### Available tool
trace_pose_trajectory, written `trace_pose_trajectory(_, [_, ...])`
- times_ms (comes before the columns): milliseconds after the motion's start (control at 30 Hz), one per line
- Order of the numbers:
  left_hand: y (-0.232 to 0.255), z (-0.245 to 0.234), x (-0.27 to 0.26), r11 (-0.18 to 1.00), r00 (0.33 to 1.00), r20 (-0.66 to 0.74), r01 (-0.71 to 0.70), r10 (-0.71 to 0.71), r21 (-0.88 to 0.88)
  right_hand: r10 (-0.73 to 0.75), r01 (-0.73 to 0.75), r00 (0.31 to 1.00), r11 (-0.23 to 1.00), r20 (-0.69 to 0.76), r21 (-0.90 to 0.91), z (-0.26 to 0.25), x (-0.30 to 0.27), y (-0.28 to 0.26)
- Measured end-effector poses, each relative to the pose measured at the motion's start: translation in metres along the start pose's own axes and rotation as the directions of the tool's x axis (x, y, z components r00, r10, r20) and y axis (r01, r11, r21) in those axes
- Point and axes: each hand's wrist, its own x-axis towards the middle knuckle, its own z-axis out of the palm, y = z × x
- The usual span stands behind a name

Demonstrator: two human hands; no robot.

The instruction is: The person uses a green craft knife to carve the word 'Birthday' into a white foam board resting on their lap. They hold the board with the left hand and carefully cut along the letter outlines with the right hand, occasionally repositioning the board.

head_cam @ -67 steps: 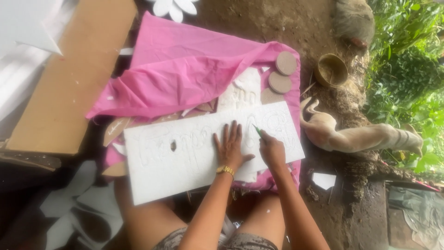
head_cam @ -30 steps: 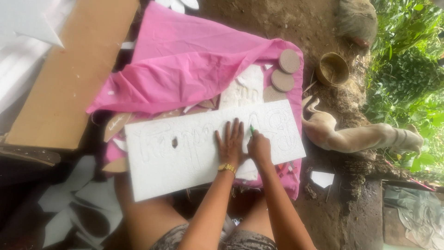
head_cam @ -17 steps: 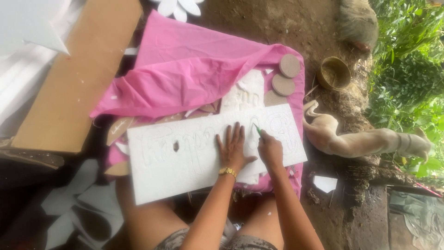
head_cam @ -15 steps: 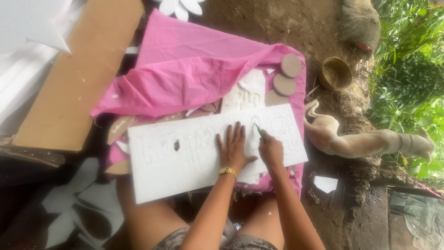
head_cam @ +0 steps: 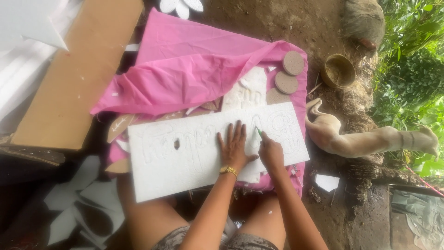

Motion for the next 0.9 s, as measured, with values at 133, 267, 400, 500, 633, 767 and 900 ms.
trace_pose_trajectory(133, [-0.001, 0.003, 0.002, 1.0, 1.0, 0.008, 0.003, -0.003, 0.021, -0.05, 0.049, 0.998, 0.999, -0.025, -0.022, 0.01, 0.006, 0.006])
trace_pose_trajectory(267, [-0.001, 0.002, 0.005, 1.0, 1.0, 0.004, 0.011, -0.011, 0.005, -0.001, 0.001, 1.0, 0.999, -0.002, 0.039, -0.002, -0.007, -0.002])
trace_pose_trajectory(400, [-0.003, 0.005, 0.008, 1.0, 1.0, 0.005, 0.0, 0.0, 0.02, 0.013, -0.015, 1.0, 0.998, 0.021, 0.066, -0.002, -0.004, -0.001])
trace_pose_trajectory(500, [-0.003, 0.007, 0.007, 1.0, 1.0, 0.004, 0.013, -0.013, -0.004, 0.024, -0.025, 0.999, 0.998, 0.027, 0.055, -0.001, -0.017, 0.005])
trace_pose_trajectory(633, [-0.006, 0.013, 0.007, 1.0, 1.0, -0.005, 0.001, -0.001, 0.009, 0.037, -0.039, 0.999, 0.996, 0.021, 0.084, 0.008, -0.016, 0.009])
trace_pose_trajectory(767, [-0.006, 0.01, 0.011, 1.0, 1.0, -0.018, -0.001, 0.001, 0.018, 0.076, -0.079, 0.997, 0.982, 0.024, 0.172, -0.004, -0.026, -0.001])
trace_pose_trajectory(900, [-0.008, 0.019, 0.012, 0.999, 1.0, -0.02, 0.001, 0.0, 0.045, 0.075, -0.076, 0.997, 0.979, 0.012, 0.191, 0.016, -0.019, 0.015])
